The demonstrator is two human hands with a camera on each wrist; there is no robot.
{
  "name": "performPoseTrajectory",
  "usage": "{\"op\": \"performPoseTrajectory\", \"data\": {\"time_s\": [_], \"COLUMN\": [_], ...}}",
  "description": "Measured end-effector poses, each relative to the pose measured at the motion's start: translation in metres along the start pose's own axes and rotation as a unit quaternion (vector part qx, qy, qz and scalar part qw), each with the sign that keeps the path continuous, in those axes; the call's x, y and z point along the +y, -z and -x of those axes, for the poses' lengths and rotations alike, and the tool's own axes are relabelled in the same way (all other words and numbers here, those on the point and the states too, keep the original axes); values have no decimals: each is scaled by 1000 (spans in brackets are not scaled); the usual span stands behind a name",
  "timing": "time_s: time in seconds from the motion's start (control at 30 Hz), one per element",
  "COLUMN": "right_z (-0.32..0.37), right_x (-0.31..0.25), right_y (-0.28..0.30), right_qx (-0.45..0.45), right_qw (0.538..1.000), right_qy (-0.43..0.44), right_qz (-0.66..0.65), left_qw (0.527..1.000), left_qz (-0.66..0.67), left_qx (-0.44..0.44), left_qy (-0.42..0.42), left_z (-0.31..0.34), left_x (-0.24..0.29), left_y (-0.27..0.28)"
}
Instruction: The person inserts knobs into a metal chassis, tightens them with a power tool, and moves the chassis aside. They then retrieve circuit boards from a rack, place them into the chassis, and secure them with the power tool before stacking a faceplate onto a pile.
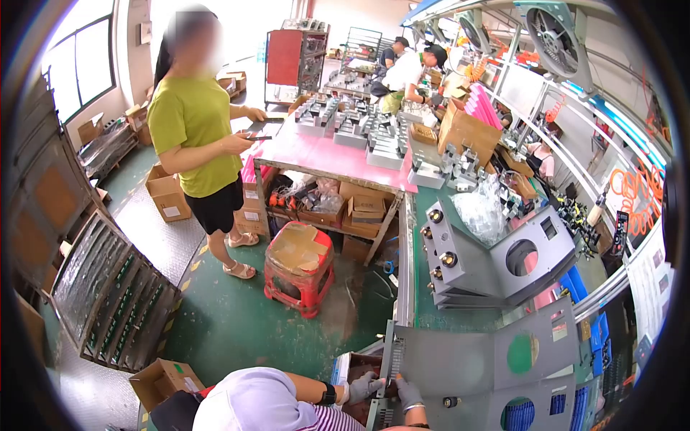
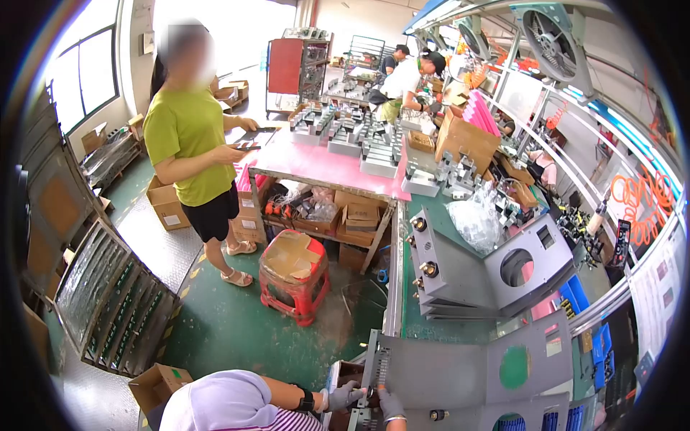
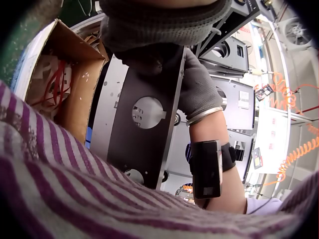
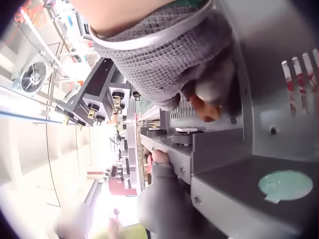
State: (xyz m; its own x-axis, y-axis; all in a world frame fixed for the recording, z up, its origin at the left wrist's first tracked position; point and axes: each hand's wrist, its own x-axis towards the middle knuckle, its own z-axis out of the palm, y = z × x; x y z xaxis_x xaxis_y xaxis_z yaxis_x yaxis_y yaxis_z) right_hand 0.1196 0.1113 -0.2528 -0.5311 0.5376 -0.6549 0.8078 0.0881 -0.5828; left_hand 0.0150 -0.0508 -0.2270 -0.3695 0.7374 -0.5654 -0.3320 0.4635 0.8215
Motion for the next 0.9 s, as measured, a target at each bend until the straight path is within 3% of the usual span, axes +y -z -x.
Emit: {"op": "performPoseTrajectory", "data": {"time_s": [0.03, 0.1, 0.13, 0.17, 0.2, 0.3, 0.4, 0.5, 0.6, 0.7, 0.73, 0.77, 0.83, 0.87, 0.9], "right_z": [-1, -4, -5, -4, 4, 25, 26, 46, 31, 46, 35, 24, 18, 23, 35], "right_x": [3, 6, 8, 10, 5, -15, -15, -36, -23, -54, -39, -23, -10, -7, -3], "right_y": [-2, 4, 10, 12, 2, 11, 9, 1, -5, -1, -6, -2, 7, 17, 33], "right_qx": [33, -26, -55, -84, -5, -108, -45, -35, -18, 14, 38, 22, -11, 17, 49], "right_qw": [995, 996, 985, 967, 970, 972, 959, 976, 981, 999, 996, 998, 999, 997, 986], "right_qy": [46, -5, -31, -58, 21, -49, 14, 149, 124, 41, 85, 65, 27, 20, 14], "right_qz": [79, -80, -158, -233, -241, -204, -280, -152, -152, 1, 11, 16, 13, -74, -160], "left_qw": [1000, 999, 995, 997, 999, 999, 1000, 999, 998, 994, 992, 989, 986, 966, 916], "left_qz": [-8, -27, -68, -51, -36, -34, -27, -49, -63, -98, -113, -147, -106, -234, -355], "left_qx": [3, 15, 44, 37, 29, 13, 5, 7, 12, 4, 9, 5, -128, -81, -32], "left_qy": [-3, -13, -52, -33, -13, 1, 9, 0, -25, -42, -50, -34, 29, -75, -183], "left_z": [0, -9, -13, -16, -5, 2, 4, -3, -1, -14, -18, -24, 20, -7, -39], "left_x": [-3, -11, -17, -21, -8, 5, 3, -1, 0, -13, -17, -19, 35, 12, -5], "left_y": [-2, -2, -3, -5, -4, 0, -1, 1, 1, 2, 2, 3, 28, 43, 60]}}
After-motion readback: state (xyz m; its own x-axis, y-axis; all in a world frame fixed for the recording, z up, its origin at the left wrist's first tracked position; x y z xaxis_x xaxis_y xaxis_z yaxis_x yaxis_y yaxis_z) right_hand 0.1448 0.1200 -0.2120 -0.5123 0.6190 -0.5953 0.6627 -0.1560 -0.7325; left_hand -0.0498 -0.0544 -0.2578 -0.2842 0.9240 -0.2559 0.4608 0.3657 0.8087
